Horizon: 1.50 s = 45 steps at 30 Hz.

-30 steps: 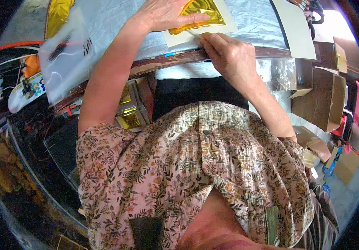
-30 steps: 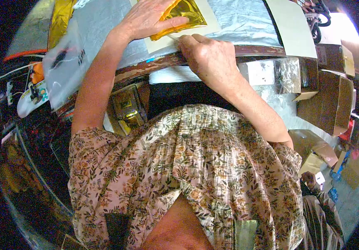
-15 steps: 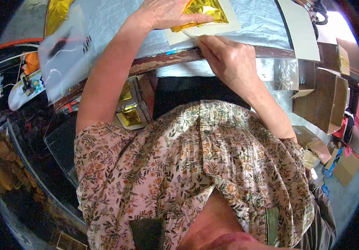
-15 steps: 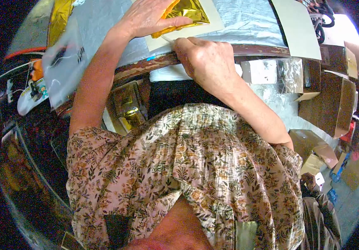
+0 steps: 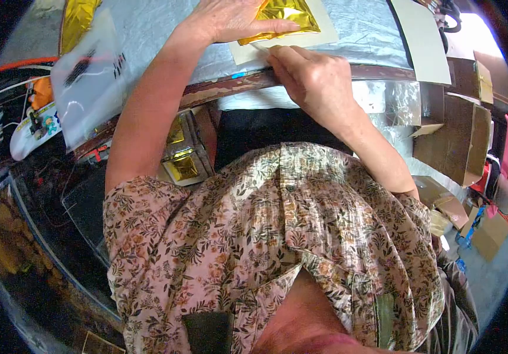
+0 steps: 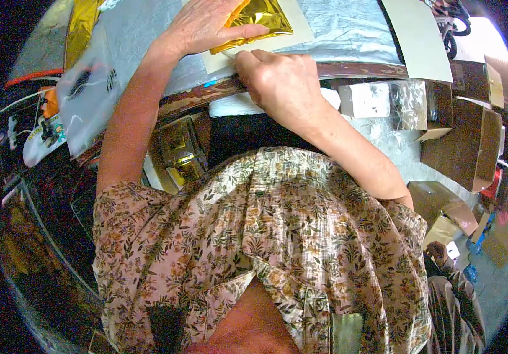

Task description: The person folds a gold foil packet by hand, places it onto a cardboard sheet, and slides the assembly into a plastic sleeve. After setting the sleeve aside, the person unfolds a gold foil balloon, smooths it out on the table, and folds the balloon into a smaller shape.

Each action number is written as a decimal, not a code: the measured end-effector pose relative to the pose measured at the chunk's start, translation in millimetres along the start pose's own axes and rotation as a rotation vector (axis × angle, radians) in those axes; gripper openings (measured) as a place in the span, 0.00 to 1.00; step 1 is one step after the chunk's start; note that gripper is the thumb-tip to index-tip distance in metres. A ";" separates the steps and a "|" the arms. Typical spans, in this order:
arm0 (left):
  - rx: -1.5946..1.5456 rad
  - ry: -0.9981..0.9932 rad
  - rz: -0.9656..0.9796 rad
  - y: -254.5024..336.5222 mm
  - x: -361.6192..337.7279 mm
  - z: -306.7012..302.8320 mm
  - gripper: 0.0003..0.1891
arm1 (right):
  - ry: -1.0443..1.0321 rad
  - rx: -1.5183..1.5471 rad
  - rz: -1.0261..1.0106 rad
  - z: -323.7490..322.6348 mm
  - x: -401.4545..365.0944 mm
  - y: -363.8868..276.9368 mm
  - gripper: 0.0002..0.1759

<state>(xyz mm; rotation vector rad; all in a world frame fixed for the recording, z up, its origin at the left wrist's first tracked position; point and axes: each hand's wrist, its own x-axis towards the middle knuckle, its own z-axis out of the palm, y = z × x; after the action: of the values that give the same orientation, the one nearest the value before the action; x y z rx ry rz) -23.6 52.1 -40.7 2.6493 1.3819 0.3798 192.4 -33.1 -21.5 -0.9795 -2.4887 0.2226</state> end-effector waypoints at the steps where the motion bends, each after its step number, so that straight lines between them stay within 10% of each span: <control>1: 0.025 0.030 0.018 -2.2 0.0 4.4 0.55 | 0.007 0.046 0.014 -2.2 -2.1 1.1 0.05; 33: -0.059 -0.013 -0.033 8.1 2.3 -12.1 0.56 | 0.060 -0.209 0.052 -0.9 -6.5 18.9 0.05; 45: 0.003 0.022 0.003 8.2 1.7 -12.2 0.56 | -0.159 0.164 0.303 -78.3 -9.3 57.0 0.08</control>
<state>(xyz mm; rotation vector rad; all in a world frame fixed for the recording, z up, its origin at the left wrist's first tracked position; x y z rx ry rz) -19.6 48.8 -26.9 2.6572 1.3860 0.4091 269.5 1.3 26.9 -1.3085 -2.4027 0.6112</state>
